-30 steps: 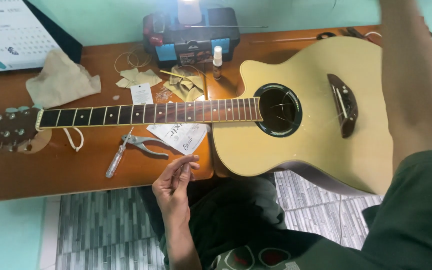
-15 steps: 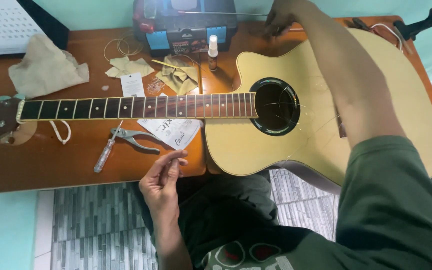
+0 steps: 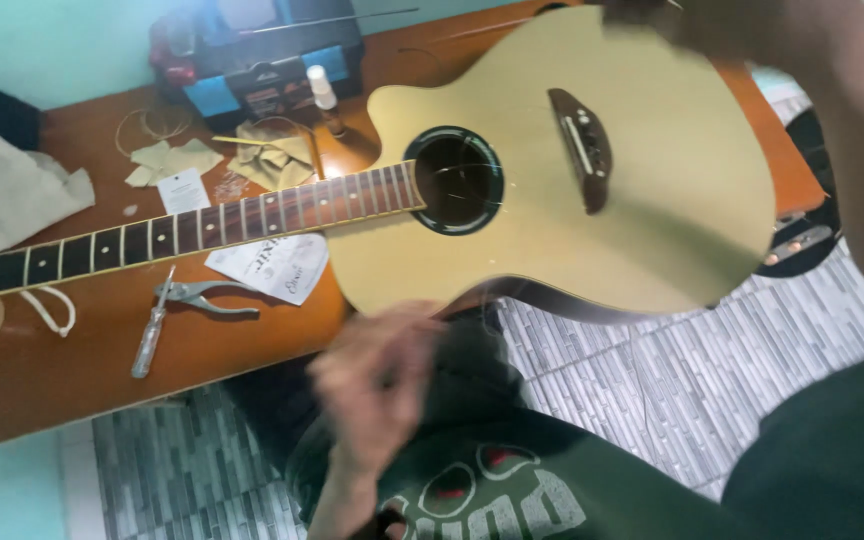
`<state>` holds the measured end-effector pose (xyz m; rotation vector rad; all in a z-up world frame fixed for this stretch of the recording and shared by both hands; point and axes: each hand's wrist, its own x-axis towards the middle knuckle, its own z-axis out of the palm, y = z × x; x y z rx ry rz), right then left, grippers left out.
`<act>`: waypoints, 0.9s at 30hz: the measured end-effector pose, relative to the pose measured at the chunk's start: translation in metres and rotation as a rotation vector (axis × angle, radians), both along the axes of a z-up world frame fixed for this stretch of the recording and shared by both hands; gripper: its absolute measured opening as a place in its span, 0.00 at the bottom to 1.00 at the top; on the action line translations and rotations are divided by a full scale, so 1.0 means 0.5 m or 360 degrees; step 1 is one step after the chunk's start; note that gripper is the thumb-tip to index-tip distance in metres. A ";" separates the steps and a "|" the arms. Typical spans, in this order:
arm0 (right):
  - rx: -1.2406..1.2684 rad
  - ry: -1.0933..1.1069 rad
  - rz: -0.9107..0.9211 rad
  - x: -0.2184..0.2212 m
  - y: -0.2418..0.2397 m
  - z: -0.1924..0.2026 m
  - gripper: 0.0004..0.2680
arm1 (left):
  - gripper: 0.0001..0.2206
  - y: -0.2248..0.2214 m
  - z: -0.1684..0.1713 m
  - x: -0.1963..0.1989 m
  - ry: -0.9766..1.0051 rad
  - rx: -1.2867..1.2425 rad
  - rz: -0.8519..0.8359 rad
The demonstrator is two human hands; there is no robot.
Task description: Restringing an acoustic guitar by threading the string through the bridge, tying a knot, and trimming the excess with pliers.
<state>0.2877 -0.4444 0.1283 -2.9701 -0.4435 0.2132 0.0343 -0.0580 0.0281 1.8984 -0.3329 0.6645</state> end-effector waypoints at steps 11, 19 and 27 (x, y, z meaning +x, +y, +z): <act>0.0471 -0.0466 0.0433 -0.244 -0.009 -0.150 0.11 | 0.12 -0.309 -0.065 0.155 -0.0070 0.0564 -0.1039; 0.0409 -0.0368 0.0310 -0.254 -0.001 -0.184 0.17 | 0.17 0.091 -0.020 0.186 0.0201 -0.0259 0.0026; 0.0500 -0.0402 0.0305 -0.240 -0.018 -0.206 0.20 | 0.07 0.418 -0.215 0.117 0.0005 0.0867 0.1453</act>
